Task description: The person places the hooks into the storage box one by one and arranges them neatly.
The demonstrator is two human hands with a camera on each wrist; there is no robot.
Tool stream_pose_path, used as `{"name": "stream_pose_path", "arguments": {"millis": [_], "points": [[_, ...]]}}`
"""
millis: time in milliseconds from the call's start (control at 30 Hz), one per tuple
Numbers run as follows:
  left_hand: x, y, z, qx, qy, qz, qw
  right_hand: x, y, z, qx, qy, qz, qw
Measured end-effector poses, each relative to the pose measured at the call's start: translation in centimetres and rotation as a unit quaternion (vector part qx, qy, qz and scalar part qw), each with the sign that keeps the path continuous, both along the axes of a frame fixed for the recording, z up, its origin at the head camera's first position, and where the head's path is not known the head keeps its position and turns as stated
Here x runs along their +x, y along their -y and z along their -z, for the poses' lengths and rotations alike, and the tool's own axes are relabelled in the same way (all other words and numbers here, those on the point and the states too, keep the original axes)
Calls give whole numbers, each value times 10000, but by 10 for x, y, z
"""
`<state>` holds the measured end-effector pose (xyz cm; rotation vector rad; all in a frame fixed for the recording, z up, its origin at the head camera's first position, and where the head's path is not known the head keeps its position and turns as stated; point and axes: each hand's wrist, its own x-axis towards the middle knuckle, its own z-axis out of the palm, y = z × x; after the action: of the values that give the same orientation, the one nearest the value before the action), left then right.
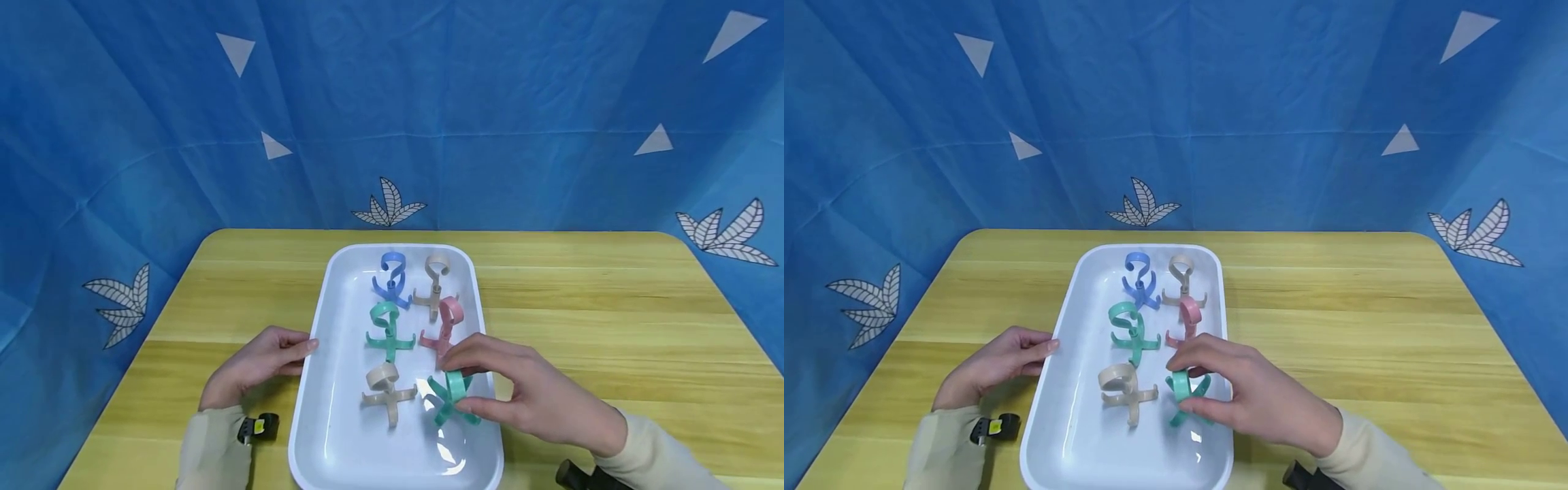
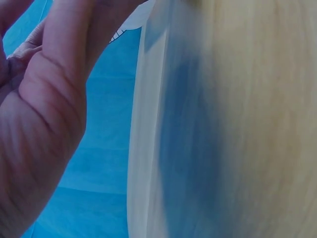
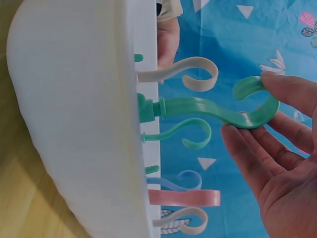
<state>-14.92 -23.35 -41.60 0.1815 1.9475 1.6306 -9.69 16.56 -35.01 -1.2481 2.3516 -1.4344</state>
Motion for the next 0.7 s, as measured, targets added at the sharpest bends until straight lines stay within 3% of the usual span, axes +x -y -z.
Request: {"name": "stream_pose_path", "arguments": {"millis": [367, 700], "points": [[1, 0, -1, -36, 39, -22, 10000, 1, 1, 9, 85, -22, -168, 9998], [0, -1, -2, -46, -32, 1, 10000, 1, -2, 15, 617, 133, -3, 9980]]}}
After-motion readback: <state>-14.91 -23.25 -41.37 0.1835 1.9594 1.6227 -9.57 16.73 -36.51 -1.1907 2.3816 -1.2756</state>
